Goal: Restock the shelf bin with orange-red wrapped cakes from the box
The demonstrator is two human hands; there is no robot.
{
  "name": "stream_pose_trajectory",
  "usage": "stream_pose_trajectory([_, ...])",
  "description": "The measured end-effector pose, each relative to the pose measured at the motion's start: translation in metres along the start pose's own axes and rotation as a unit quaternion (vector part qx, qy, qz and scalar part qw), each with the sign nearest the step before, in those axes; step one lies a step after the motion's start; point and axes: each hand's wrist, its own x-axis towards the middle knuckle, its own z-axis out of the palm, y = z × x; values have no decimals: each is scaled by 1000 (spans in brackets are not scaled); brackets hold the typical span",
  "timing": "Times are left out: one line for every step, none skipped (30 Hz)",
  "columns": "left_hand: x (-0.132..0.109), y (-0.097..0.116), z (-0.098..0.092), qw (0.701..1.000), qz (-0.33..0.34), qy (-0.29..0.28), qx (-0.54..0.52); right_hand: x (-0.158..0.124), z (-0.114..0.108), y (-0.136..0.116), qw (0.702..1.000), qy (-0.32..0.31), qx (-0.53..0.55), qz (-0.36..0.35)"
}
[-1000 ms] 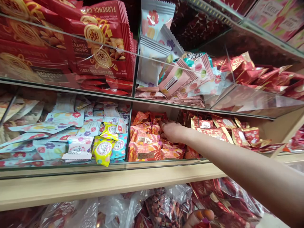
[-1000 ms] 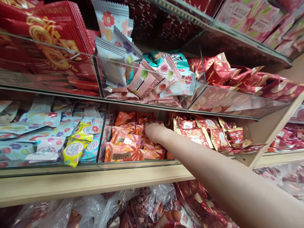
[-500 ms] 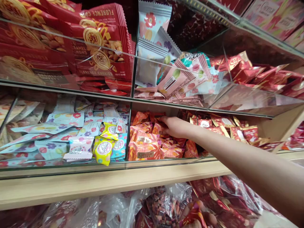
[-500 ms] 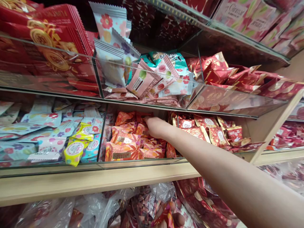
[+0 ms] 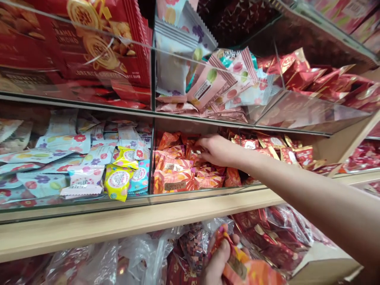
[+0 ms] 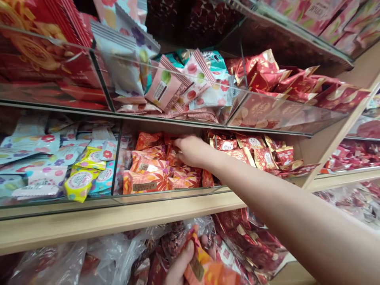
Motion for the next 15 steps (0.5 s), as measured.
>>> stream_pose_trajectory([-1,0,3,1000,23,16,-6,-13,-3,-2,999,42,0,-14])
stream_pose_trajectory([-2,1,7,999,46,24,-2,-30,-7,-6,996,82,6,-21])
stream_pose_trajectory([-3,2,9,997,69,24,9,-49,-9,-11,993,114,23,-19])
stream_pose_trajectory([-5,2,11,996,90,19,23,-71,-11,-18,990,132,53,-9])
stream_pose_trajectory([-5,2,12,993,109,13,35,-93,-10,-26,987,127,102,14])
stream_pose_trajectory([-6,2,12,991,127,7,47,-116,-7,-34,982,102,155,45])
stream_pose_trajectory([-6,2,11,989,136,6,56,-137,-1,-42,975,59,200,77])
stream_pose_trajectory([-6,1,10,988,140,10,66,-155,6,-49,966,21,234,111])
stream_pose_trajectory([-5,-1,8,987,139,19,78,-170,15,-54,953,-5,268,141])
stream_pose_trajectory([-5,-2,7,985,138,34,95,-181,24,-58,938,-37,301,165])
stream_pose_trajectory([-5,-4,6,983,136,49,114,-188,34,-60,922,-63,336,182])
stream_pose_trajectory([-4,-5,6,981,131,58,131,-192,42,-62,904,-84,373,192])
stream_pose_trajectory([-4,-7,5,979,129,61,142,-194,49,-62,885,-100,409,197])
stream_pose_trajectory([-5,-9,6,978,132,58,151,-195,55,-62,868,-106,442,201])
stream_pose_trajectory([-5,-11,6,977,140,48,156,-195,61,-62,853,-97,468,209])
